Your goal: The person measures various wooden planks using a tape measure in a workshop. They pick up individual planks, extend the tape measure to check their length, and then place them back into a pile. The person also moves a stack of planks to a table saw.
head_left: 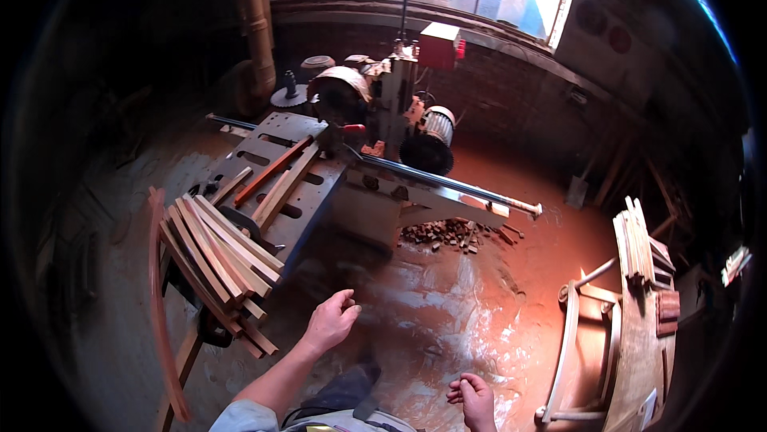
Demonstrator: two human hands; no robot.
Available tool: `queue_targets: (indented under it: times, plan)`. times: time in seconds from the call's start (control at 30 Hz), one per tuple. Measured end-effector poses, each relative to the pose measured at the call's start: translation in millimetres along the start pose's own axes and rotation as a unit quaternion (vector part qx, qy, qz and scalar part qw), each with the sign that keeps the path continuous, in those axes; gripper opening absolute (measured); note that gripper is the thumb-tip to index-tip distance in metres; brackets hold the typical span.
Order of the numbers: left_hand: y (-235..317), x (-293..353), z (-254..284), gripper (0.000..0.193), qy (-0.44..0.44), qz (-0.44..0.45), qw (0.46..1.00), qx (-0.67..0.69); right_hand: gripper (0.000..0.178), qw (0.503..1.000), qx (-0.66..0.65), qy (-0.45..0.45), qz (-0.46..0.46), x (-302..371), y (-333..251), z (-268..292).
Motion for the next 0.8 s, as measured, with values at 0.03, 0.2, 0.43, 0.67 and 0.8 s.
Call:
queue_targets:
  times: [0.03, 0.2, 0.43, 0.67, 0.8]
  plan:
    - [-9.0, -13.1, -0.4, 0.046, 0.022, 0.010, 1.000, 0.005, 0.024, 1.000, 0.005, -0.019, 0.005, -31.3, -15.9, -13.1]
    - [-17.1, -89.0, -29.2, 0.043, 0.048, 0.013, 0.999, 0.009, 0.025, 0.992, 0.051, -0.108, 0.042, -165.4, -84.4, -81.5]
    - [-34.4, -141.9, -37.0, 0.044, 0.094, 0.034, 0.995, 0.030, 0.025, 0.870, 0.312, -0.324, 0.200, -300.8, -169.0, -224.3]
    - [-101.1, -84.1, -19.5, 0.041, 0.270, 0.220, 0.935, 0.060, 0.048, 0.569, 0.366, -0.496, 0.545, -382.0, -184.3, -461.4]
    - [-103.1, 20.9, -56.7, 0.041, 0.449, 0.388, 0.799, 0.096, 0.065, 0.459, 0.402, -0.500, 0.615, -435.6, -152.9, -584.0]
Point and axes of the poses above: each hand's wrist, its own x-axis away from the middle knuckle, its own z-axis out of the back of the hand, y = z × x, the point moved 8 cm from there along -x, towards the middle knuckle, and after that the axes turned 2 degrees about z, right-handed, at the moved point
